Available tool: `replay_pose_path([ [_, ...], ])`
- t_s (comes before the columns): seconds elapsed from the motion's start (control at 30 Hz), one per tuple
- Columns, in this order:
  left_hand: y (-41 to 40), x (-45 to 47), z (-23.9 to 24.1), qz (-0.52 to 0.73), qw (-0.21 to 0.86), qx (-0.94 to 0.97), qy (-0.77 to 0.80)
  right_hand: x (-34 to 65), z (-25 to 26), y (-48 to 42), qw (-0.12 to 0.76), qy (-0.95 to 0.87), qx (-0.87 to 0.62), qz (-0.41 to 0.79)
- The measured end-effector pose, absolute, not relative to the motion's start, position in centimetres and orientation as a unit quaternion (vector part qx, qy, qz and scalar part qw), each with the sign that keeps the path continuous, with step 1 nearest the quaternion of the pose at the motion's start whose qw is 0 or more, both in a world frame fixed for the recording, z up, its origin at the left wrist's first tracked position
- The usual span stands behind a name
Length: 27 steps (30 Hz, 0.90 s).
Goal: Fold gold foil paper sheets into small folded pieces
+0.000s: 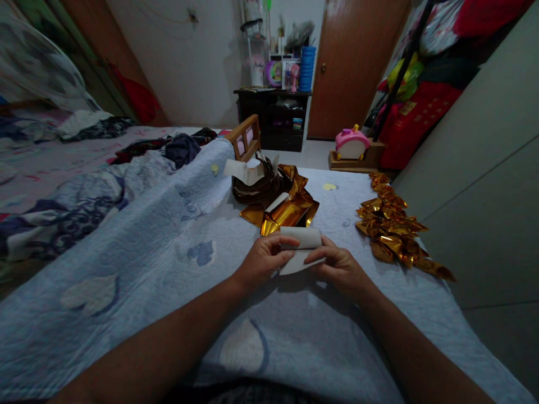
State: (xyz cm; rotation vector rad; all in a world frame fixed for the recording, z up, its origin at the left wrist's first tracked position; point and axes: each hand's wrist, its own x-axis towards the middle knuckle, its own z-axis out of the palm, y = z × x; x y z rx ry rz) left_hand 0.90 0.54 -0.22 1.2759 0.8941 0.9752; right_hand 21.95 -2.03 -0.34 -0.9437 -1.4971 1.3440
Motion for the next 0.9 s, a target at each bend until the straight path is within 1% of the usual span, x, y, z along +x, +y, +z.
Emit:
replay_pose_path([
  [0.1,0.4,0.9,0.0,0.425,0.545,0.603,0.398,22.0,-0.3,-2.0,0.460,-0.596,-0.391,0.529],
  [0.17,0.3,0.9,0.0,0.420,0.522,0.627,0.397,21.9,-0.3,-2.0,0.476,-0.582,-0.407,0.519],
  [0.57,-0.2,0.5,0.5,0.427,0.548,0.640,0.328,21.3,-0.5,-2.0,0.520,-0.493,-0.451,0.531],
  [0.77,-0.3,1.4,-0.1,0.428,0.481,0.661,0.384,21.0,-0.6,-2.0,0.526,-0.475,-0.443,0.549],
  [0.9,-0.5,1.8,-0.5,0.443,0.519,0.621,0.385,20.7,-1.0,-1.9,0.541,-0.465,-0.423,0.559],
])
